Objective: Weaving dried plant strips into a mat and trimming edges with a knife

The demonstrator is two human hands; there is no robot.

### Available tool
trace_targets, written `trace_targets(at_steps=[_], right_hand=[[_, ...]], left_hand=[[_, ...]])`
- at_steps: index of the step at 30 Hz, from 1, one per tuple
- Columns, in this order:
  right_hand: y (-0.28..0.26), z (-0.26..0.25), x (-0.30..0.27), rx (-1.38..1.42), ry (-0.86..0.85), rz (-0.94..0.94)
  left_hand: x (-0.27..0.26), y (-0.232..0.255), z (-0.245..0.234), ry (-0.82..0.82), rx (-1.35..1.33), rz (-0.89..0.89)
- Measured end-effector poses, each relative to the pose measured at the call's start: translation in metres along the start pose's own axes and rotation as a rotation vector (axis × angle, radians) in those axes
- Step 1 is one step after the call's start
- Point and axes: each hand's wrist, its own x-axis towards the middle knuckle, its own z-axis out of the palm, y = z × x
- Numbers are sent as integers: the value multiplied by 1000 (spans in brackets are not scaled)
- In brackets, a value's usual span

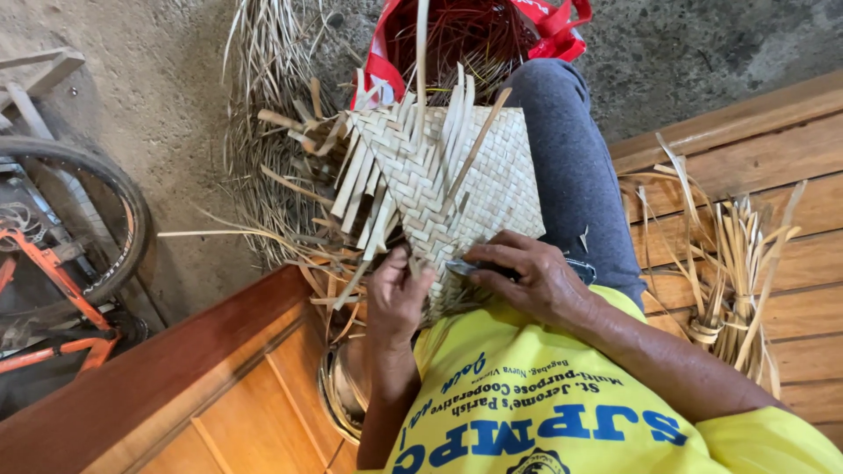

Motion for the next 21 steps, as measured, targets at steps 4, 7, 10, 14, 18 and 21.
trace_targets(at_steps=[4,7,10,14,18,21], right_hand=[[2,2,0,7,10,-27],[2,1,1,-3,25,-44],[-1,-3,5,-11,34,-70],[-12,-9,7,-92,62,-77],[-11,-10,8,-153,71,-67],[-9,-9,6,-184,58,-43]], left_hand=[[-3,24,6,38,25,-34],[-1,31,8,64,28,-75],[3,46,14,103,17,-53],[2,70,24,180,-41,-72],[6,32,33,203,-185,-84],[6,7,30,226,-201,-100]])
